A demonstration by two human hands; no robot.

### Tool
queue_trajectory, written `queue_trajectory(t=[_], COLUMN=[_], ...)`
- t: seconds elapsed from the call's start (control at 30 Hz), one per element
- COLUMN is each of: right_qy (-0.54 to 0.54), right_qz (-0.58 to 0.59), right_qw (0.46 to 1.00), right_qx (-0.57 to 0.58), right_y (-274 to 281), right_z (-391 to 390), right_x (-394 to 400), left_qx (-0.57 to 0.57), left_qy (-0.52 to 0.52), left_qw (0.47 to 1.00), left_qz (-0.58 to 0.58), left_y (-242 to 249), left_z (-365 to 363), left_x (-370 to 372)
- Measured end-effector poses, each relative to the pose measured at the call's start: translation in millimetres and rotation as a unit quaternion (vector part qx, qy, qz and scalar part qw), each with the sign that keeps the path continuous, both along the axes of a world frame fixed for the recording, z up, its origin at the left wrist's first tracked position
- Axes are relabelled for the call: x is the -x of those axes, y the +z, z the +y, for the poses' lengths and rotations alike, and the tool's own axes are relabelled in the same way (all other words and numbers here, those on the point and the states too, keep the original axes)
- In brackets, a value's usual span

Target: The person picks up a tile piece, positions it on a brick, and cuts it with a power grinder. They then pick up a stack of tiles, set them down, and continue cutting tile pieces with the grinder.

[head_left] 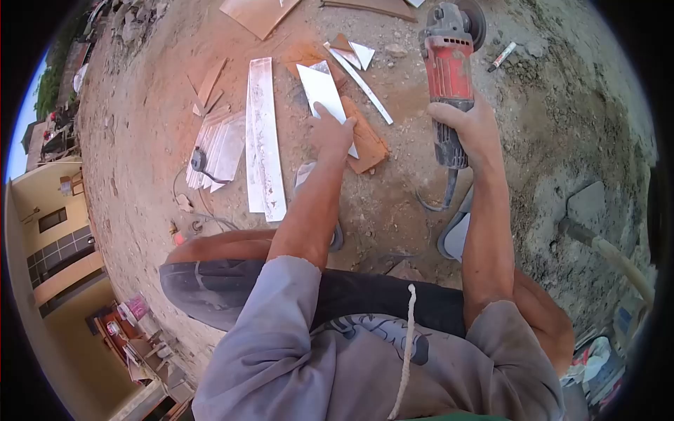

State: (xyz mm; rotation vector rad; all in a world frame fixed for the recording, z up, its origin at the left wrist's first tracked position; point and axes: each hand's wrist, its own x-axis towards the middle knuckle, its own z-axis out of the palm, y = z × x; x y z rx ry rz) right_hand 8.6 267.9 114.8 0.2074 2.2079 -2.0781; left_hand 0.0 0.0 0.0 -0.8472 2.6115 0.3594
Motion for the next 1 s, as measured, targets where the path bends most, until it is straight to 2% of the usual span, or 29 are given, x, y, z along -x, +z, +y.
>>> queue_trajectory(t=[0.17, 0.23, 0.3, 0.43, 0.5, 0.6, 0.7, 0.83, 0.9, 1.0], right_qy=[0.027, 0.032, 0.036, 0.027, 0.018, 0.022, 0.023, 0.036, 0.037, 0.032], right_qz=[-0.023, -0.028, -0.033, -0.036, -0.029, -0.016, -0.008, -0.007, -0.006, -0.051], right_qw=[0.999, 0.999, 0.998, 0.998, 0.999, 0.998, 0.998, 0.999, 0.999, 0.998], right_qx=[-0.018, -0.025, -0.027, -0.032, -0.035, -0.052, -0.054, -0.037, -0.024, -0.035], right_y=[-9, -4, -1, 0, 3, 9, 13, 17, 11, 10], right_z=[-3, -3, -5, -8, -9, -9, -10, -9, -4, 0], right_x=[-4, -3, -5, -6, -7, -10, -12, -12, -10, -11], left_qx=[0.003, -0.036, -0.082, -0.081, -0.051, -0.035, -0.067, -0.093, -0.165, -0.203], left_qy=[-0.009, -0.003, -0.03, -0.013, -0.015, -0.005, -0.004, 0.12, 0.212, 0.262], left_qw=[0.997, 0.998, 0.987, 0.993, 0.991, 0.993, 0.983, 0.959, 0.923, 0.907], left_qz=[0.079, 0.05, 0.138, 0.087, 0.123, 0.11, 0.168, 0.237, 0.277, 0.258], left_y=[5, 2, -12, -8, -9, -8, -14, -9, -12, -22], left_z=[-2, -14, -28, -26, -21, -15, -16, 9, 21, 33], left_x=[-12, -11, -14, -23, -27, -28, -32, -48, -57, -75])
